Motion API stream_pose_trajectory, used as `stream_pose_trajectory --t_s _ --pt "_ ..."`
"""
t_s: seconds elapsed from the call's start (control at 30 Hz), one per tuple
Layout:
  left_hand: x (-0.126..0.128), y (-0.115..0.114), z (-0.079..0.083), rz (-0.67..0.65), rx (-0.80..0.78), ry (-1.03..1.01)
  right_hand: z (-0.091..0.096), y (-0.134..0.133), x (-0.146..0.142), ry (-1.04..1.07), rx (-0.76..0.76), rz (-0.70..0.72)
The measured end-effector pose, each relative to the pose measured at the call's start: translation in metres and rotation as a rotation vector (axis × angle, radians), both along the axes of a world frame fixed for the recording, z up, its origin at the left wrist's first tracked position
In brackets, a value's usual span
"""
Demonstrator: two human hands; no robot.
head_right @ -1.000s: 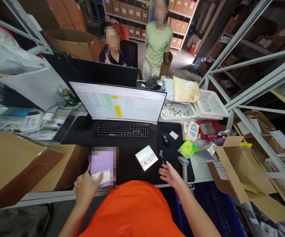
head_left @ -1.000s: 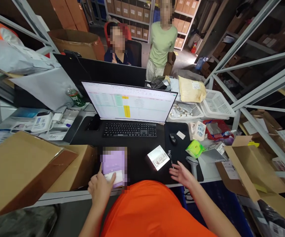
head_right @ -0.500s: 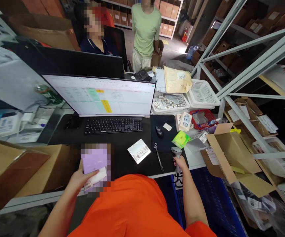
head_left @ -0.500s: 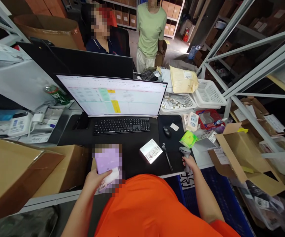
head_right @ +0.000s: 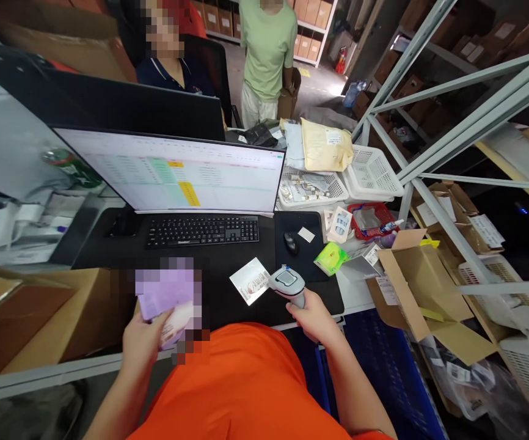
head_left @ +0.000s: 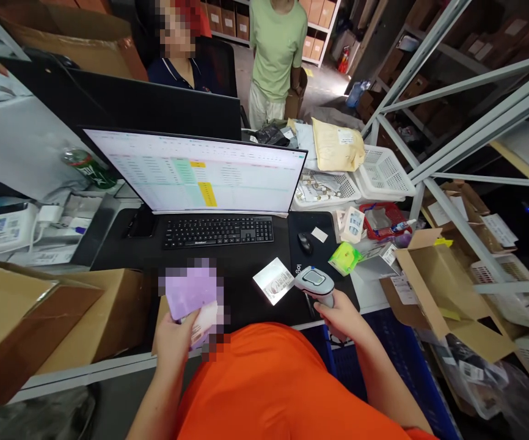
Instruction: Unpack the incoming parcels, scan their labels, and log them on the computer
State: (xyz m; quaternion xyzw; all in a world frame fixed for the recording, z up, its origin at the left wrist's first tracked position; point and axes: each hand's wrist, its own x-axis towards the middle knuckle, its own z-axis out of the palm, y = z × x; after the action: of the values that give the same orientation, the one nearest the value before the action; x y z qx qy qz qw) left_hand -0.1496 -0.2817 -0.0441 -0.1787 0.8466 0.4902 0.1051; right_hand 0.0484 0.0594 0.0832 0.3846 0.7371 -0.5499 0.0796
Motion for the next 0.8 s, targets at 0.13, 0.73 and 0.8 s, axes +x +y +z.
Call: stream_pose_trajectory --t_s 0.13,0.73,0.8 --pt "-0.005 0.019 0.011 0.094 0.138 -0.034 0.007 0.002 -0.005 -0.049 0.012 0.073" --pt "0.009 0.073 0.022 0.189 0.42 0.108 0.014 -0.077 -0.046 0.145 -0.114 0.632" --pt "0.012 0.074 0.024 0.182 0.414 0.117 0.014 -0.076 -0.049 0.178 -0.115 0.634"
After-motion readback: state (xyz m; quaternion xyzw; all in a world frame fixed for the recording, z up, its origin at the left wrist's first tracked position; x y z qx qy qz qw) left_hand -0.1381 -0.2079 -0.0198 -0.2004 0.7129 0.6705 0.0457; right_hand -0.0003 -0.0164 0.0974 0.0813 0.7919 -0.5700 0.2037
